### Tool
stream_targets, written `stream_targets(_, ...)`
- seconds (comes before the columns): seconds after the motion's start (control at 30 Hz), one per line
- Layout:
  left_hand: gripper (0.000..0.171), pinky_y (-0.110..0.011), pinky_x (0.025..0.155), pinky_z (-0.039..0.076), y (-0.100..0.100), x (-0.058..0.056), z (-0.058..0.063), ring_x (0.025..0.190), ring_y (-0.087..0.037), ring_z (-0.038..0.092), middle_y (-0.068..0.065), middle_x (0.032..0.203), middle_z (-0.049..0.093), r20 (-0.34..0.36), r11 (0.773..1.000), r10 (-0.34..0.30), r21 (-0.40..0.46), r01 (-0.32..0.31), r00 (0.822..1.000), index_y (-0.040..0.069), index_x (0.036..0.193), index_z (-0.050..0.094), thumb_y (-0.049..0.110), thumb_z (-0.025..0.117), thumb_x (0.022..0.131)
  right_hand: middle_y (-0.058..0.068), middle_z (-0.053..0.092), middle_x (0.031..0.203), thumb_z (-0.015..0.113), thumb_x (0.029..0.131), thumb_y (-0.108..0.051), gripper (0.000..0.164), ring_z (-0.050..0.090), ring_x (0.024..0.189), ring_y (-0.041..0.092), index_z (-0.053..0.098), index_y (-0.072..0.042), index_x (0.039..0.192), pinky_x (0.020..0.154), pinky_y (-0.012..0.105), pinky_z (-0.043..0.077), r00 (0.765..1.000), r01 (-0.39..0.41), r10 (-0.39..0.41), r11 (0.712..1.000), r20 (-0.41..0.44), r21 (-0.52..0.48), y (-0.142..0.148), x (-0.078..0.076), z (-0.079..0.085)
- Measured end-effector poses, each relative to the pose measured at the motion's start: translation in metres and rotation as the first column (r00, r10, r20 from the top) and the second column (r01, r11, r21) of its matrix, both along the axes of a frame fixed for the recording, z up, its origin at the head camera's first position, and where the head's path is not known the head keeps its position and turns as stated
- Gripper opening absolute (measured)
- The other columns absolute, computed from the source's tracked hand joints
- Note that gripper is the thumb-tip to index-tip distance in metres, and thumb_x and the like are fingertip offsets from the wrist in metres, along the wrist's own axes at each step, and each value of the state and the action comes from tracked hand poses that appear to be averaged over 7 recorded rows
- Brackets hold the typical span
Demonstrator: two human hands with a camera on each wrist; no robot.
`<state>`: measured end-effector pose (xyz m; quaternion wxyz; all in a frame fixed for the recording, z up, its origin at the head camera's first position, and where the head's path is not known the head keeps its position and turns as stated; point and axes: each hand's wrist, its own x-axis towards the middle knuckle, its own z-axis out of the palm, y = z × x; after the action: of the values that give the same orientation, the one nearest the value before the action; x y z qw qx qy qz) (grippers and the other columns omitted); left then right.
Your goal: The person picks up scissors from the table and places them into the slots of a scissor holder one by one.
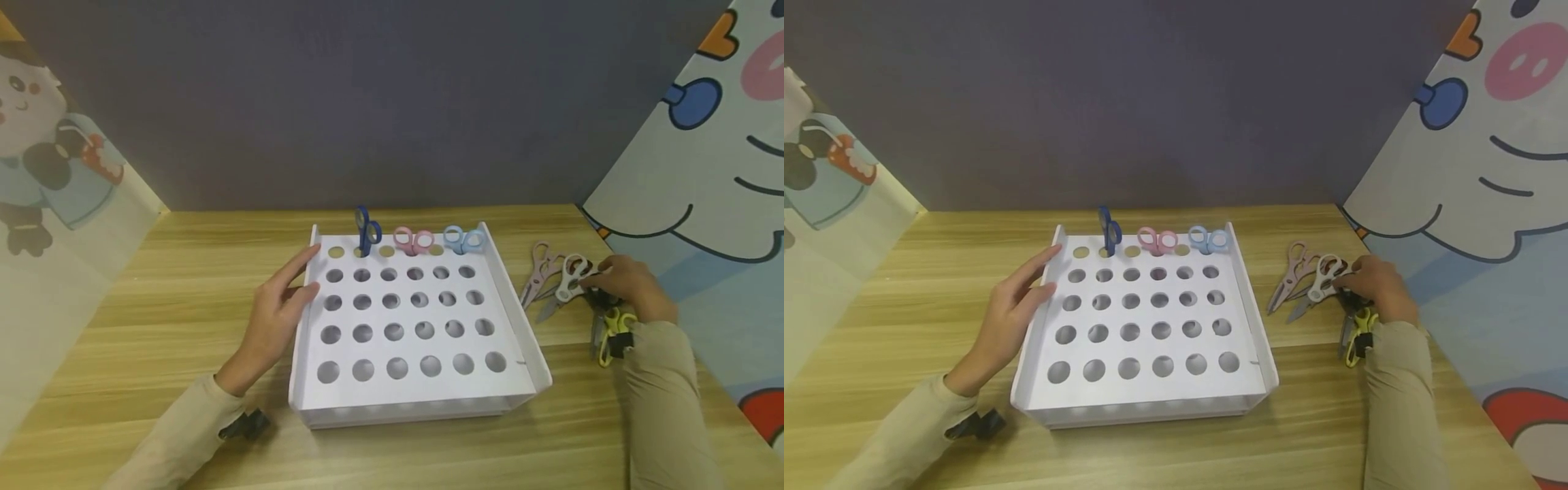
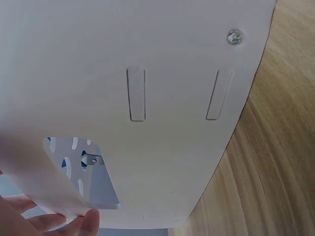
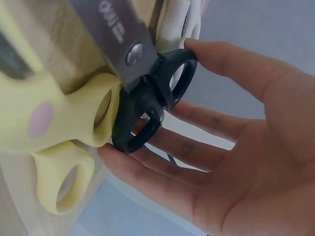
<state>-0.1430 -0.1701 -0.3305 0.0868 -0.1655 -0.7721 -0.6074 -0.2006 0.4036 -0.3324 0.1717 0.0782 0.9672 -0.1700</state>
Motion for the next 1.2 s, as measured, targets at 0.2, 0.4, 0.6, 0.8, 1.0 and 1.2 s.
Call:
stream_targets(0.2, 0.049, -0.035, 0.060, 0.062, 0.000, 0.000, 0.001, 0.088, -0.036, 0.072, -0.013, 0.147, 0.051, 0.002, 1.000, 0.001, -0.003, -0.001, 1.000, 0.016, 0.146, 0.052, 0.004, 0.054, 0.098, 0.047, 0.036, 0.132, 0.061, 0.094, -0.045, 0.079, 0.040, 0.114, 0.065, 0.038, 0.017, 0.136, 0.091, 0.071, 0.044, 1.000, 0.009, -0.009, 1.000, 0.005, -0.001, -0.002, 0.001, 0.002)
stream_targets(0.4, 0.049, -0.035, 0.060, 0.062, 0.000, 0.000, 0.001, 0.088, -0.036, 0.072, -0.014, 0.145, 0.052, -0.005, 1.000, -0.001, -0.008, 0.001, 1.000, 0.015, 0.146, 0.052, 0.004, 0.053, 0.099, 0.043, 0.052, 0.118, 0.062, 0.095, -0.039, 0.065, 0.058, 0.093, 0.052, 0.051, 0.016, 0.127, 0.072, 0.058, 0.053, 0.996, -0.005, 0.005, 1.000, -0.091, 0.003, -0.003, 0.004, 0.005)
stream_targets(0.6, 0.049, -0.035, 0.059, 0.062, -0.001, 0.001, 0.001, 0.088, -0.037, 0.072, -0.013, 0.146, 0.051, 0.003, 1.000, -0.005, -0.003, 0.005, 1.000, 0.016, 0.146, 0.052, 0.005, 0.053, 0.099, 0.041, 0.057, 0.112, 0.060, 0.096, -0.038, 0.059, 0.061, 0.076, 0.038, 0.058, 0.015, 0.121, 0.064, 0.051, 0.052, 0.985, -0.012, 0.016, 1.000, -0.172, 0.024, -0.006, 0.004, 0.010)
stream_targets(0.8, 0.049, -0.035, 0.059, 0.062, -0.001, 0.001, 0.001, 0.088, -0.040, 0.072, -0.012, 0.147, 0.051, 0.008, 1.000, -0.006, -0.001, 0.006, 1.000, 0.015, 0.146, 0.052, 0.005, 0.053, 0.099, 0.041, 0.056, 0.116, 0.061, 0.096, -0.043, 0.061, 0.059, 0.091, 0.051, 0.061, 0.012, 0.120, 0.068, 0.057, 0.051, 0.968, -0.005, 0.017, 0.999, -0.252, 0.048, -0.012, 0.004, 0.016)
stream_targets(1.0, 0.048, -0.035, 0.060, 0.062, -0.002, 0.002, 0.001, 0.088, -0.037, 0.072, -0.012, 0.147, 0.051, 0.006, 1.000, -0.008, -0.009, 0.008, 1.000, 0.016, 0.146, 0.052, 0.005, 0.053, 0.099, 0.038, 0.062, 0.106, 0.065, 0.094, -0.043, 0.056, 0.062, 0.074, 0.039, 0.065, 0.009, 0.115, 0.054, 0.042, 0.049, 0.939, -0.014, 0.030, 0.999, -0.342, 0.049, -0.018, 0.004, 0.025)
stream_targets(1.2, 0.048, -0.036, 0.058, 0.062, -0.001, 0.002, 0.002, 0.088, -0.041, 0.071, -0.013, 0.145, 0.052, 0.007, 1.000, -0.010, -0.002, 0.010, 1.000, 0.016, 0.146, 0.052, 0.005, 0.053, 0.099, 0.042, 0.059, 0.115, 0.062, 0.095, -0.045, 0.061, 0.063, 0.086, 0.052, 0.062, 0.011, 0.119, 0.068, 0.060, 0.053, 0.931, -0.012, 0.027, 0.999, -0.363, 0.043, -0.031, 0.008, 0.040)
